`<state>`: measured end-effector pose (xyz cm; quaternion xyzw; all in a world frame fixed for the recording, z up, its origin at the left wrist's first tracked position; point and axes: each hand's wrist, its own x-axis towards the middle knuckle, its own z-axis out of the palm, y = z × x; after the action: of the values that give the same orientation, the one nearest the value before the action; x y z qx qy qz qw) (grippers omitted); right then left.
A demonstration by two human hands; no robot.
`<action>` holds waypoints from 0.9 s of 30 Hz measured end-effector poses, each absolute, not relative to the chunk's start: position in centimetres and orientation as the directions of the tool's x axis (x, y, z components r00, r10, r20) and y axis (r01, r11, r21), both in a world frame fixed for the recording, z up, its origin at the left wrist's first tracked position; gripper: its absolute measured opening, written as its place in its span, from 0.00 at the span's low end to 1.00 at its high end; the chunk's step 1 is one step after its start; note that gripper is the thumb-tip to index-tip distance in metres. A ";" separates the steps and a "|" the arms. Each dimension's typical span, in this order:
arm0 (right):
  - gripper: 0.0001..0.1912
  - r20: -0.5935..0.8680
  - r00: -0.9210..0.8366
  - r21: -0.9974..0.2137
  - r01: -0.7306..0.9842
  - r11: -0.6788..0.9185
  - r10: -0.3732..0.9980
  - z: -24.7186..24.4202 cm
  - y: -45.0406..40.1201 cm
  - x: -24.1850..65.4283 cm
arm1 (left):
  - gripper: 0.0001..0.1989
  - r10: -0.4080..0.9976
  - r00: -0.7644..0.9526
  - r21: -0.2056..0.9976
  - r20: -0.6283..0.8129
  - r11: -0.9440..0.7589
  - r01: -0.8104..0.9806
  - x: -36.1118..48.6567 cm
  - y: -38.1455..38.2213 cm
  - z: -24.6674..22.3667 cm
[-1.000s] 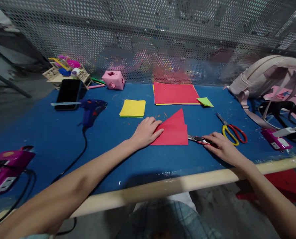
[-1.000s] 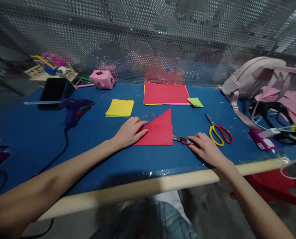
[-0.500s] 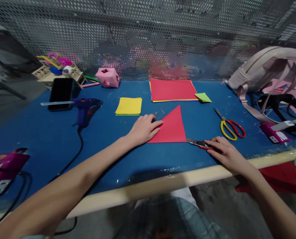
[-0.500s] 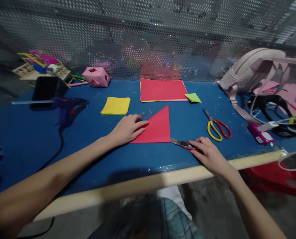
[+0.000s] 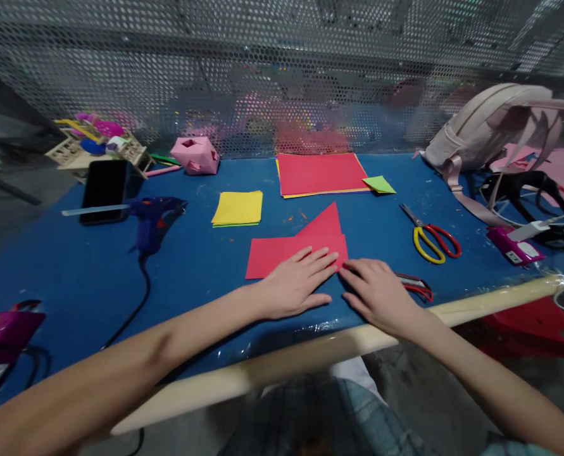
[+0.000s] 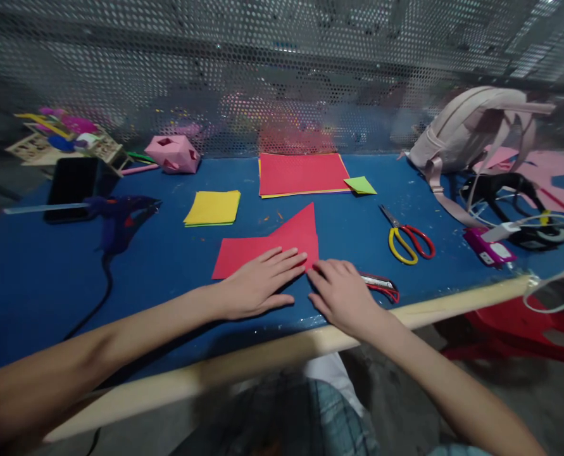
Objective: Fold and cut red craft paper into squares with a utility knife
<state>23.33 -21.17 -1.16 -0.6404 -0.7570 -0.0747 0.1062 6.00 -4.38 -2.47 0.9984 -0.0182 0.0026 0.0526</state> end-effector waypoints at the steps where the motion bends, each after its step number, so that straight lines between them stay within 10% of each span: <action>1: 0.20 0.246 -0.186 -0.010 0.981 0.194 0.951 -1.3 -20.7 22.7 | 0.34 -0.019 1.000 0.101 0.008 -0.995 -0.020 5.2 -4.6 -2.7; 8: 0.19 0.246 -0.029 -0.061 0.997 0.045 0.969 -2.7 -21.3 26.5 | 0.33 0.053 0.998 0.067 -0.041 -0.996 0.056 0.3 -4.5 -4.5; 27: 0.28 0.198 -0.269 -0.048 0.958 0.284 0.942 -3.4 -19.1 19.4 | 0.32 0.096 0.994 0.166 0.048 -0.982 0.087 1.2 -6.6 -3.8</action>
<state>19.41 -19.10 -3.41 -0.5970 -0.7957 -0.0404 0.0944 1.23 -6.55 -3.82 0.9952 0.0461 0.0281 0.0821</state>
